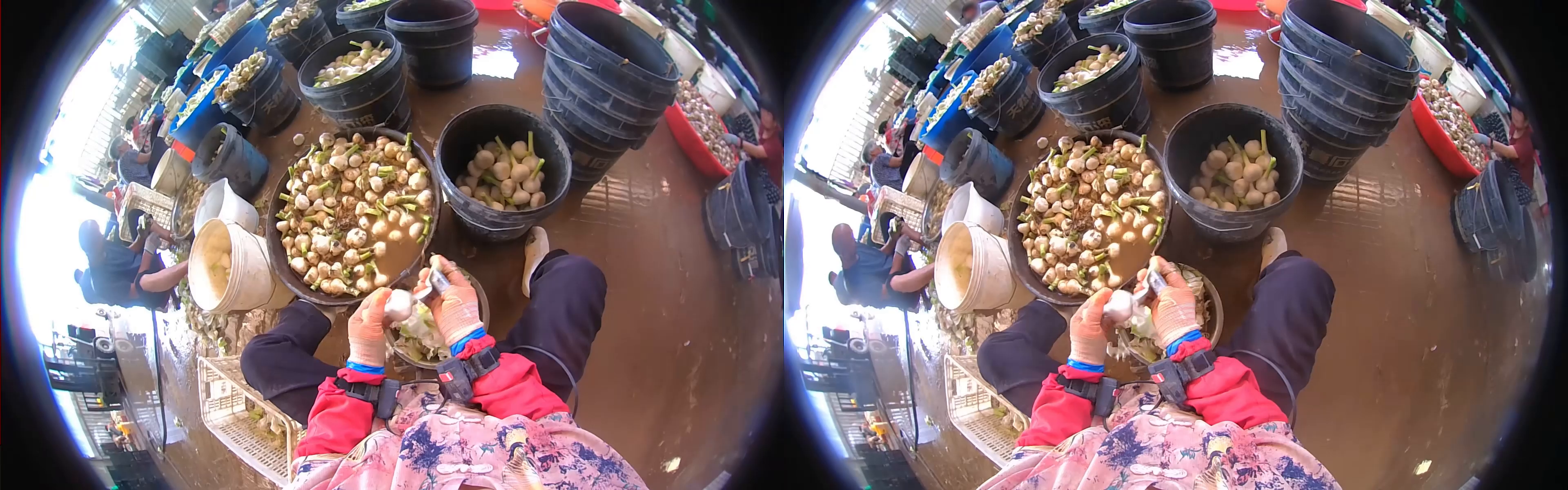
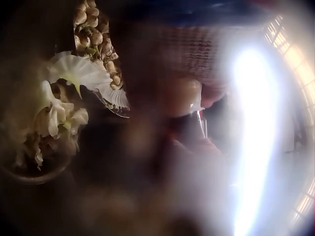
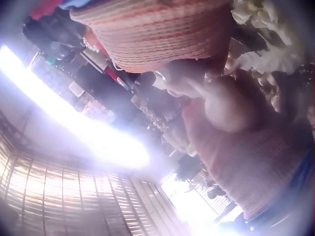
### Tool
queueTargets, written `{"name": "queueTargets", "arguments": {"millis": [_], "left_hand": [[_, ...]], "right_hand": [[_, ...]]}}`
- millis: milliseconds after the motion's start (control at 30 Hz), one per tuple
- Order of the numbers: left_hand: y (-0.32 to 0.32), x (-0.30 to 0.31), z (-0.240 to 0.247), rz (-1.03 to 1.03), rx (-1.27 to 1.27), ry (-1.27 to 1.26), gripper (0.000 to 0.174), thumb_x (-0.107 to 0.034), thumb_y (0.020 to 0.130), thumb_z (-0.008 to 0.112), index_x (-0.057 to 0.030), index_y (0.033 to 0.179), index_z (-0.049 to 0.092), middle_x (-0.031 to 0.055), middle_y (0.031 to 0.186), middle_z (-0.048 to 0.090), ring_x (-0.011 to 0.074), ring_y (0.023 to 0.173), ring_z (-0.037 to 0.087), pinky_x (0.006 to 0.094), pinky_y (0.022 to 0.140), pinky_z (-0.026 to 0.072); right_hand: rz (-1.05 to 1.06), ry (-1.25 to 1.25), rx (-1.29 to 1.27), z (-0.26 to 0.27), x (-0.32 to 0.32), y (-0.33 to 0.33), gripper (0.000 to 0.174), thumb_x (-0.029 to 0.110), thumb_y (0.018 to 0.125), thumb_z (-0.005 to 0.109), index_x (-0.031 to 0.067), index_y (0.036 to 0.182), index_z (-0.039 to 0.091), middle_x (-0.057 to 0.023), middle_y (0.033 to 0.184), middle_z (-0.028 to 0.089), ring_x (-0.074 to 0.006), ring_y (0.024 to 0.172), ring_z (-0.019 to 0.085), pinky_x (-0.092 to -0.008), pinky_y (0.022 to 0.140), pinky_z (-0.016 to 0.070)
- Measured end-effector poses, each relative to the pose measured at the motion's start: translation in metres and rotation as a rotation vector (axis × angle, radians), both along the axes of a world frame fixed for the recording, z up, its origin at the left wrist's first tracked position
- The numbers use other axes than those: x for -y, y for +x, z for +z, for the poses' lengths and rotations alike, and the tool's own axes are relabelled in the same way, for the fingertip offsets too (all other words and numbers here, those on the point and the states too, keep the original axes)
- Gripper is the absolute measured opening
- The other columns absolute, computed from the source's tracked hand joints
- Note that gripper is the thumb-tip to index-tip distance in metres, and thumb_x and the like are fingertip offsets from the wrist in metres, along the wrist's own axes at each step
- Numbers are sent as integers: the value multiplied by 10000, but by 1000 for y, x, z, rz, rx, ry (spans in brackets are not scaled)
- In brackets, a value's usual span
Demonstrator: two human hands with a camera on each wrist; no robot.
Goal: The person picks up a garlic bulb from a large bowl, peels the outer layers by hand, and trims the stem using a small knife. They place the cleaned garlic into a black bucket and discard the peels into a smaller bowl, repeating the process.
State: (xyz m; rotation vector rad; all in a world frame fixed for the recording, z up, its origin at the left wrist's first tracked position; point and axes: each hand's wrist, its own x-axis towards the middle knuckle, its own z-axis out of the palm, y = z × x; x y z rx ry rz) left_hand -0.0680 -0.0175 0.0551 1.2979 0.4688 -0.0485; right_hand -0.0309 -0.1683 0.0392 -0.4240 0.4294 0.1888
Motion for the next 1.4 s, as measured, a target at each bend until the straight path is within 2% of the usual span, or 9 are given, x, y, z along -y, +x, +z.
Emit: {"name": "queueTargets", "arguments": {"millis": [133,233,267,333,533,1033,1200,1300,1400], "left_hand": [[-9,-15,4,66,-128,-413,446,-264,898,547,-40,1269,443,132,1177,520,262,964,586,403,753,534],[-8,-27,4,68,-128,-522,428,-328,919,513,-112,1280,431,136,1122,527,307,933,594,439,730,550],[-7,-29,3,69,-127,-523,428,-328,919,513,-112,1280,431,136,1122,527,307,933,594,439,730,550],[-4,-30,-1,86,-136,-556,435,-349,915,517,-98,1262,445,131,1083,549,295,910,602,438,743,545],[3,-37,-19,77,-216,-350,399,-318,903,546,-54,1199,500,103,1000,578,239,842,610,368,713,544],[124,90,-155,-601,-348,356,358,-172,855,575,-15,1176,550,40,878,594,116,626,551,229,545,474],[179,130,-243,-336,-661,129,303,-191,804,591,-105,1093,626,91,847,646,175,691,616,296,655,509],[195,140,-300,-1317,-48,1514,449,-209,756,642,-88,1181,561,70,1207,569,253,1149,486,416,1002,333],[192,135,-308,-1318,55,1398,416,-218,771,629,-93,1164,568,62,1182,579,238,1110,504,404,973,358]], "right_hand": [[-74,107,-161,1,15,7,143,101,899,534,75,1028,591,-56,798,576,-124,622,537,-291,576,483],[150,-480,27,-26,6,4,247,113,866,577,79,1109,609,-51,838,607,-126,760,572,-273,672,483],[363,-1010,209,-41,6,-1,310,113,858,586,60,1164,589,-51,931,618,-114,826,580,-224,706,459],[500,-1068,43,-72,0,-4,275,64,823,602,60,1098,616,-23,971,592,-119,857,542,-219,730,434],[-361,-67,-145,5,68,22,139,64,876,523,66,974,622,-46,823,609,-144,660,571,-249,624,478],[-493,-228,-326,-44,91,24,316,351,887,560,79,727,555,-69,836,619,-155,660,539,-319,679,457],[-456,-144,-273,-41,91,36,337,393,903,528,75,796,565,-86,926,575,-174,720,528,-348,742,448],[-482,-192,-389,-31,90,47,302,358,902,534,63,863,592,-96,955,582,-188,760,559,-360,772,452],[-448,-200,-489,-32,89,55,313,351,883,564,39,864,594,-118,973,588,-194,772,571,-376,783,464]]}}
